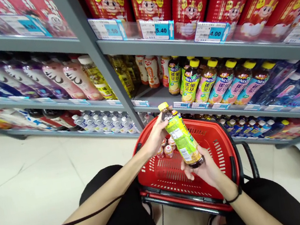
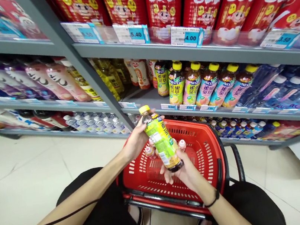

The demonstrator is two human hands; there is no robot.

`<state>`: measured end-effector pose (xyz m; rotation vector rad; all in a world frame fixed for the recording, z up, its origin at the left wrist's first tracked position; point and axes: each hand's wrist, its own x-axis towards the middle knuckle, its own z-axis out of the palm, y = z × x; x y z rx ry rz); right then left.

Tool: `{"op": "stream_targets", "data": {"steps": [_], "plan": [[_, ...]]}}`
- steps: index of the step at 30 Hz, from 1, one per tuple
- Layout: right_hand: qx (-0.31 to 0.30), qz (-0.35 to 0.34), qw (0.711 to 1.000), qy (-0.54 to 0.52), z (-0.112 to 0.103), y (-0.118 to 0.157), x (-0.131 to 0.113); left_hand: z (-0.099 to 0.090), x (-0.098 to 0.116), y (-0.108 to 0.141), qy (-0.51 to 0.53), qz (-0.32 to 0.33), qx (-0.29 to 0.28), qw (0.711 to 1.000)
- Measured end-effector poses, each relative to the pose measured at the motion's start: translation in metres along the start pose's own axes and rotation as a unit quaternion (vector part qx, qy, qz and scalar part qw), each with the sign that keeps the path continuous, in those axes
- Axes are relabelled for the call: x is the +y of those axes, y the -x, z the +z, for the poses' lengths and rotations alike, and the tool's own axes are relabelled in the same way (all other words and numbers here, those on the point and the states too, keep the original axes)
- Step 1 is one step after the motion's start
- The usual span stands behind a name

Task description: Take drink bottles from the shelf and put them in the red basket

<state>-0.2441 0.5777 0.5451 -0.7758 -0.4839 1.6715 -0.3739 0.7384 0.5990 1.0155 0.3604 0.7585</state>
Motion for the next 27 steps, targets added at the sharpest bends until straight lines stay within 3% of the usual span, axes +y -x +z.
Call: {"op": "stream_targets", "data": {"steps": [4,11,27], "plan": [[0.002,0.015,0.999,-0.048,0.002,-0.001,0.003,0.000,0.000,0.001,0.011,0.004,-0.017,1.000],[0.038,0.023,0.997,-0.070,0.009,0.000,-0.002,-0.008,-0.003,0.000,-0.021,-0.014,0.007,1.000],[0.062,0.038,0.996,-0.055,0.011,-0.001,-0.003,-0.009,-0.003,0.003,-0.074,0.008,0.002,0.997]]}}
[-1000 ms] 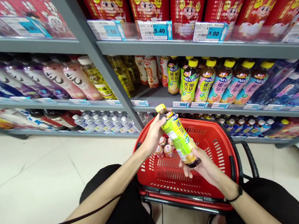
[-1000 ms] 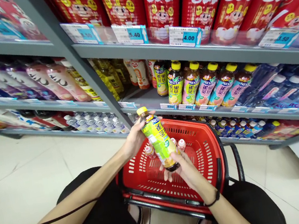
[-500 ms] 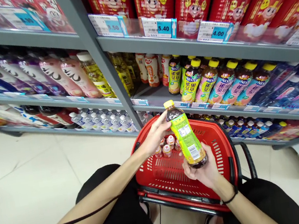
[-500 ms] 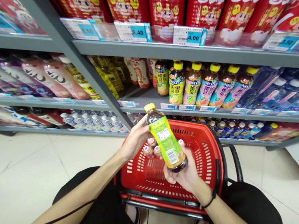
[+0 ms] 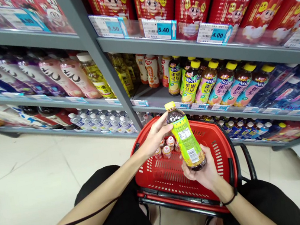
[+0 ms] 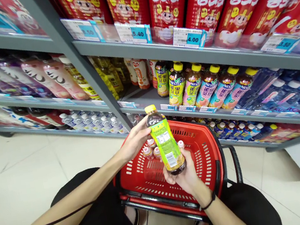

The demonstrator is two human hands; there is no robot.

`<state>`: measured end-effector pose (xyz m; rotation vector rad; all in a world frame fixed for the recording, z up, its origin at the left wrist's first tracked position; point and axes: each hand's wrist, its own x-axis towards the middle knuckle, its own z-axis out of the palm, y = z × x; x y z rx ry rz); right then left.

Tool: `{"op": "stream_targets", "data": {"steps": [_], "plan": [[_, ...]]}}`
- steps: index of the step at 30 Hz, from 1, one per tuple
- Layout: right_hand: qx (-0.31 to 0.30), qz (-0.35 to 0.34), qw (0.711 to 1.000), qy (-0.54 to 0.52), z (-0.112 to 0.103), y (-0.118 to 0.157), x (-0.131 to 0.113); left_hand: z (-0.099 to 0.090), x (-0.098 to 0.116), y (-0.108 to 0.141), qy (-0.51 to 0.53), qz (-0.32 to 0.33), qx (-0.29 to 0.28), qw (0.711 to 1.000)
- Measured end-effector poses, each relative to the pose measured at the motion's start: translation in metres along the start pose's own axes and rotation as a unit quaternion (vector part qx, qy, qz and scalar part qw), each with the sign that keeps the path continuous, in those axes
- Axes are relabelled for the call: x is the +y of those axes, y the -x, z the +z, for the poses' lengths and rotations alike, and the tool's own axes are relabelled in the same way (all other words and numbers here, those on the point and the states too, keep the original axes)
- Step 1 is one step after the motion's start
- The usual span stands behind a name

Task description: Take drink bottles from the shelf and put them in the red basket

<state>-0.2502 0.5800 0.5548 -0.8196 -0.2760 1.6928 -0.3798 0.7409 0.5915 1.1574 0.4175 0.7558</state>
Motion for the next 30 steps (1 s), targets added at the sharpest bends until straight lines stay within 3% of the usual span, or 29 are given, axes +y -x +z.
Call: {"op": "stream_targets", "data": {"steps": [8,12,17,22,30], "plan": [[-0.015,-0.026,0.999,0.041,-0.008,-0.006,0.010,0.005,0.010,0.003,-0.021,0.022,-0.010,1.000],[-0.012,-0.072,0.994,0.083,-0.008,-0.007,0.012,0.004,0.012,0.003,-0.011,0.033,-0.028,0.999],[0.038,-0.122,0.983,0.130,-0.011,-0.008,0.015,-0.002,0.011,0.002,-0.007,0.032,-0.042,0.999],[0.146,-0.161,0.961,0.173,-0.019,-0.009,0.017,-0.002,0.015,0.001,0.043,-0.001,-0.069,0.997],[0.125,-0.217,0.910,0.330,-0.011,-0.009,0.026,0.004,0.015,0.003,0.066,0.007,-0.121,0.990]]}}
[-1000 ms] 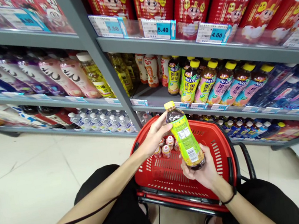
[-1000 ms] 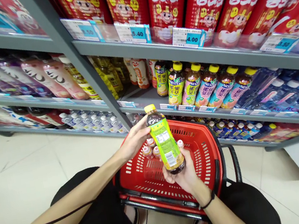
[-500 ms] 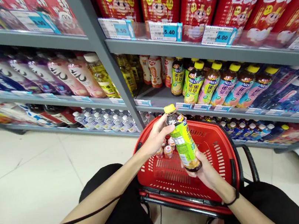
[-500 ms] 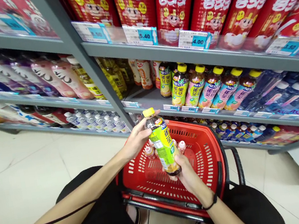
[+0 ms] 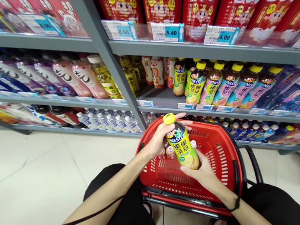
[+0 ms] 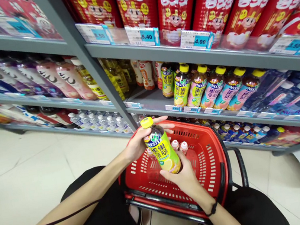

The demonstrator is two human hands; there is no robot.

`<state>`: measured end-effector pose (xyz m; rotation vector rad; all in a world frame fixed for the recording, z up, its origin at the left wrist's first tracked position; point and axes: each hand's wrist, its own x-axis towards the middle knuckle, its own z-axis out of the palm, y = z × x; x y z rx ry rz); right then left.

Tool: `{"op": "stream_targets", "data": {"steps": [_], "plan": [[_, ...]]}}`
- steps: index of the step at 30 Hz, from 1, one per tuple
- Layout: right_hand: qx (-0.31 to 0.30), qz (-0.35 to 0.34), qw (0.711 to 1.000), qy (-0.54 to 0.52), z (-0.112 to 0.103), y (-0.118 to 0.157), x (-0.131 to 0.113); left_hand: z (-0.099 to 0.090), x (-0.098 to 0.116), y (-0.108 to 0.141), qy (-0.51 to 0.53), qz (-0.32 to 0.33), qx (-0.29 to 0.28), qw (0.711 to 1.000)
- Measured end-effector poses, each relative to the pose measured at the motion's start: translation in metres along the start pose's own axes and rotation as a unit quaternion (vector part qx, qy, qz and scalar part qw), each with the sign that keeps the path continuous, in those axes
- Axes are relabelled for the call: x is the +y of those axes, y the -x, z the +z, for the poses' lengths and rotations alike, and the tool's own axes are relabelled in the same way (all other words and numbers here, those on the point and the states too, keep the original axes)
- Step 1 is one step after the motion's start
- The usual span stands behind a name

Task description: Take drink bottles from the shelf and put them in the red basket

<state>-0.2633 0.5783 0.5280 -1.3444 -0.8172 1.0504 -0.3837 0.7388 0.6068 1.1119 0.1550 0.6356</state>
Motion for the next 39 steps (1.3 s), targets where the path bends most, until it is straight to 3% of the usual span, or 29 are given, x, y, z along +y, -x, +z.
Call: {"op": "stream_targets", "data": {"steps": [8,16,34,39], "plan": [[0.011,-0.048,0.993,0.112,-0.003,-0.002,0.013,-0.001,-0.003,0.004,-0.036,0.000,-0.033,0.999],[-0.029,0.005,1.000,0.000,0.003,0.001,0.008,0.002,0.003,0.005,-0.061,0.008,-0.043,0.997],[-0.054,0.014,0.998,-0.004,0.003,0.002,0.006,-0.002,-0.002,0.006,-0.084,0.009,-0.033,0.996],[-0.040,0.058,0.995,-0.068,0.002,0.003,0.004,-0.001,-0.003,0.003,-0.048,0.001,0.002,0.999]]}}
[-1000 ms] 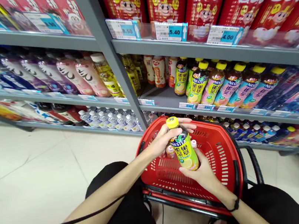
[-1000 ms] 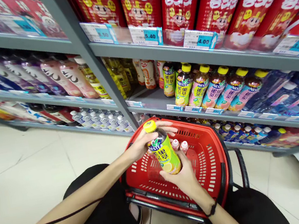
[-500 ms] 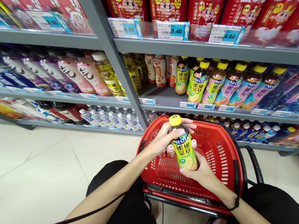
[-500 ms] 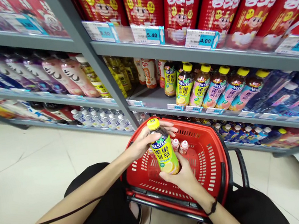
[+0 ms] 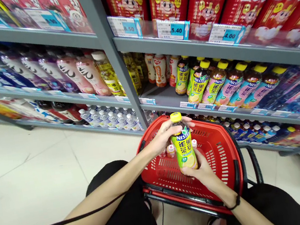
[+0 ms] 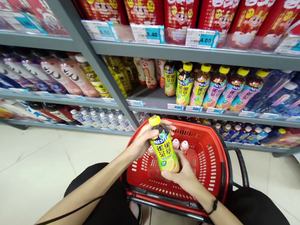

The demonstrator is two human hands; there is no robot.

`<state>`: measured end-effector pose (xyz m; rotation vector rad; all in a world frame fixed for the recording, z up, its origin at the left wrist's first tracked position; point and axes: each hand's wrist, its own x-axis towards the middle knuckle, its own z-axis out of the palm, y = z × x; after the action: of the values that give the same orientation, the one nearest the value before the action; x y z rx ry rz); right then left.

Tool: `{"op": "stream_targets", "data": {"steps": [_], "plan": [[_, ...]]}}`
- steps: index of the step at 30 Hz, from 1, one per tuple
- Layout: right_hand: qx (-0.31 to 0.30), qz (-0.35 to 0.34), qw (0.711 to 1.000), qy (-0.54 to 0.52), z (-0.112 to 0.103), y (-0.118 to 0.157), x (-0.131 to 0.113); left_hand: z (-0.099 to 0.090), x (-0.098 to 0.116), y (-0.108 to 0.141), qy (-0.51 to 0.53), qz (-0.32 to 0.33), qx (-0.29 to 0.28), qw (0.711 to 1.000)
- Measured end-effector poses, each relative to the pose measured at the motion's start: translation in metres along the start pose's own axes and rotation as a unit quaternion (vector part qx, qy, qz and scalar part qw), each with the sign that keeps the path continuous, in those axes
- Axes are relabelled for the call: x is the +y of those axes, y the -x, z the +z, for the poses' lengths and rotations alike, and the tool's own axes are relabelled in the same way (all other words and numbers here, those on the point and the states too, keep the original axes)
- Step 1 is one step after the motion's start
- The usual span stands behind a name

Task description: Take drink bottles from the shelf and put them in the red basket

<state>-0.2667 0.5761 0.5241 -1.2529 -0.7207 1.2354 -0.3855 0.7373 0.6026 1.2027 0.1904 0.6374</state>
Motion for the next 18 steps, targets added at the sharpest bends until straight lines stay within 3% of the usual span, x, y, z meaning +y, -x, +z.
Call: {"op": "stream_targets", "data": {"steps": [4,8,14,18], "plan": [[-0.037,0.058,0.993,-0.100,0.000,0.003,-0.004,0.001,0.005,-0.003,0.074,-0.018,0.052,0.996],[-0.089,0.094,0.973,-0.193,0.000,0.004,-0.014,0.000,0.010,-0.005,0.149,-0.031,0.068,0.986],[-0.154,0.184,0.931,-0.275,-0.008,0.005,-0.028,0.005,0.007,-0.005,0.106,-0.028,0.093,0.990],[-0.187,0.191,0.912,-0.310,-0.011,0.008,-0.035,0.006,0.001,-0.009,0.108,-0.028,0.164,0.980]]}}
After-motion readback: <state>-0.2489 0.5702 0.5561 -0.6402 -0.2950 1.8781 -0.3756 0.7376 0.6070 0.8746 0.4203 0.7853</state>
